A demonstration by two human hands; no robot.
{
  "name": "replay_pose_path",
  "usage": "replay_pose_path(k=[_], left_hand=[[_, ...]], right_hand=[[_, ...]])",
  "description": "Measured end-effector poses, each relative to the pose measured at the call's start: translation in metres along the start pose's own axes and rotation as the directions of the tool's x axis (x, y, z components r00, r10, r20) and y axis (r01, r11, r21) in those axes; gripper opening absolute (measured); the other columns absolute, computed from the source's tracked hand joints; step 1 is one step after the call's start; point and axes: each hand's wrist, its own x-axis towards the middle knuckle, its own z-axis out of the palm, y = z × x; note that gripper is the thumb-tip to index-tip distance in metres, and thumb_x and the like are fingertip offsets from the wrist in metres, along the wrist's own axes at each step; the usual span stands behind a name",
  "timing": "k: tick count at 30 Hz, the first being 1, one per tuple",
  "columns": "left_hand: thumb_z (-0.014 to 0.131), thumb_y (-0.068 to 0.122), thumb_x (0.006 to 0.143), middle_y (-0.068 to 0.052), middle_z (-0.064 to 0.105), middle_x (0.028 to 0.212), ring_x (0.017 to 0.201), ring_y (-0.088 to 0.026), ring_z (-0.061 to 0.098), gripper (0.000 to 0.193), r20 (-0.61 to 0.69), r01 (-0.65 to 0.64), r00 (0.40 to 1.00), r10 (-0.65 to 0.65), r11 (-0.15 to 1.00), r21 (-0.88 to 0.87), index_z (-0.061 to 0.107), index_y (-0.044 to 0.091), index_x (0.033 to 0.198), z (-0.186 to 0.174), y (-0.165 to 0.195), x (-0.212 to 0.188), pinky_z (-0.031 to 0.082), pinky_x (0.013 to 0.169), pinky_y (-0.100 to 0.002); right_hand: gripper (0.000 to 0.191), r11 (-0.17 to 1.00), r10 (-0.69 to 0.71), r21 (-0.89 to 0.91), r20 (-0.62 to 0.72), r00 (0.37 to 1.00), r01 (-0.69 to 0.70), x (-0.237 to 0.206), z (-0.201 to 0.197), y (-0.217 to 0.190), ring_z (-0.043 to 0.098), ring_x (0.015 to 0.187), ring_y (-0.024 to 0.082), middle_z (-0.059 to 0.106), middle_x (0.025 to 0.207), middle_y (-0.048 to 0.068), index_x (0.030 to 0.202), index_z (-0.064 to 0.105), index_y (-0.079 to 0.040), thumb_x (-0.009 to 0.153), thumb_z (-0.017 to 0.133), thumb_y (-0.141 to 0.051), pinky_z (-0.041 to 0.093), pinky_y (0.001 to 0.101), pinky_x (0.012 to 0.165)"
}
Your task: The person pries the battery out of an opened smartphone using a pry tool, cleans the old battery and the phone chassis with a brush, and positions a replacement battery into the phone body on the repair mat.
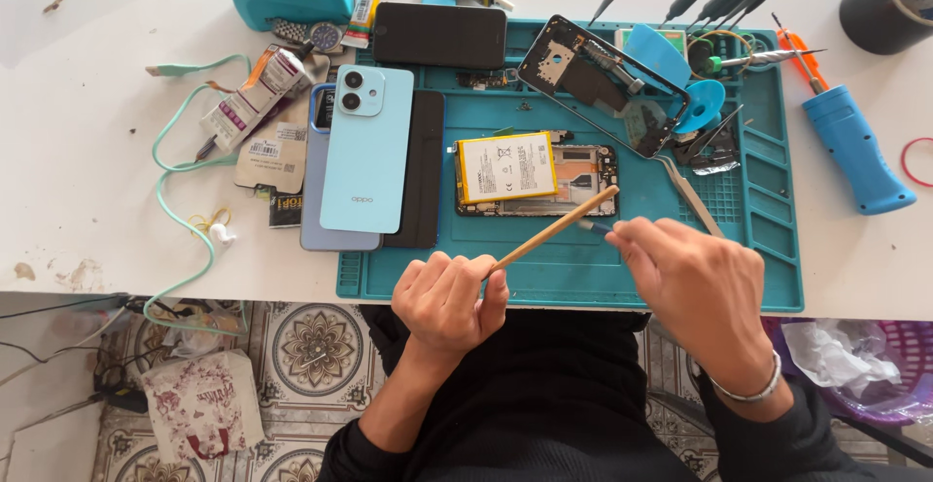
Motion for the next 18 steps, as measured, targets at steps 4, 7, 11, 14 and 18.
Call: replay_pose_path(k=[4,7,11,14,18], left_hand=[[0.062,0.022,0.102,0.001,0.051,0.062,0.053,-0.016,0.047,0.023,0.009,-0.002,1.0,0.002,1.0,-0.004,0.064,0.01,0.083,-0.001,0.0,0.0,0.03,0.053,-0.033],[0.063,0.021,0.102,0.001,0.051,0.062,0.053,-0.016,0.047,0.022,0.004,0.002,1.0,-0.002,1.0,-0.004,0.064,0.009,0.083,-0.002,0.0,0.001,0.03,0.053,-0.033],[0.063,0.022,0.102,0.001,0.051,0.062,0.053,-0.016,0.047,0.022,0.004,0.0,1.0,0.0,1.0,-0.002,0.064,0.009,0.083,-0.001,-0.001,0.0,0.03,0.053,-0.033],[0.063,0.021,0.102,0.001,0.051,0.063,0.054,-0.016,0.048,0.022,0.01,-0.001,1.0,0.001,1.0,-0.005,0.063,0.01,0.083,-0.002,-0.001,0.0,0.03,0.053,-0.033],[0.063,0.021,0.101,0.002,0.05,0.062,0.052,-0.016,0.047,0.022,0.012,0.006,1.0,-0.006,1.0,-0.007,0.064,0.01,0.082,-0.002,0.0,0.002,0.03,0.052,-0.034]], right_hand=[[0.015,0.995,0.065,0.065,0.118,0.991,-0.073,0.001,-0.006,0.004,0.063,0.054,0.023,0.067,0.064,0.0,0.09,0.076,-0.019,0.09,0.071,-0.033,0.042,0.0381,0.046],[0.017,0.997,0.071,0.018,0.035,0.997,-0.072,0.002,-0.001,0.003,0.063,0.057,0.025,0.068,0.068,0.002,0.093,0.076,-0.018,0.094,0.071,-0.034,0.042,0.0388,0.048],[0.016,0.998,0.037,0.047,0.032,0.999,-0.038,0.001,0.003,0.001,0.063,0.058,0.025,0.069,0.071,0.001,0.093,0.076,-0.017,0.095,0.07,-0.032,0.042,0.0386,0.049],[0.016,0.993,0.079,0.076,0.097,0.992,-0.086,0.0,-0.001,0.005,0.064,0.055,0.023,0.067,0.065,0.001,0.092,0.077,-0.019,0.091,0.071,-0.033,0.043,0.038,0.047],[0.015,0.995,0.096,0.029,0.041,0.995,-0.097,-0.002,0.006,0.005,0.061,0.054,0.023,0.065,0.063,0.001,0.093,0.077,-0.018,0.094,0.072,-0.032,0.04,0.0385,0.048]])
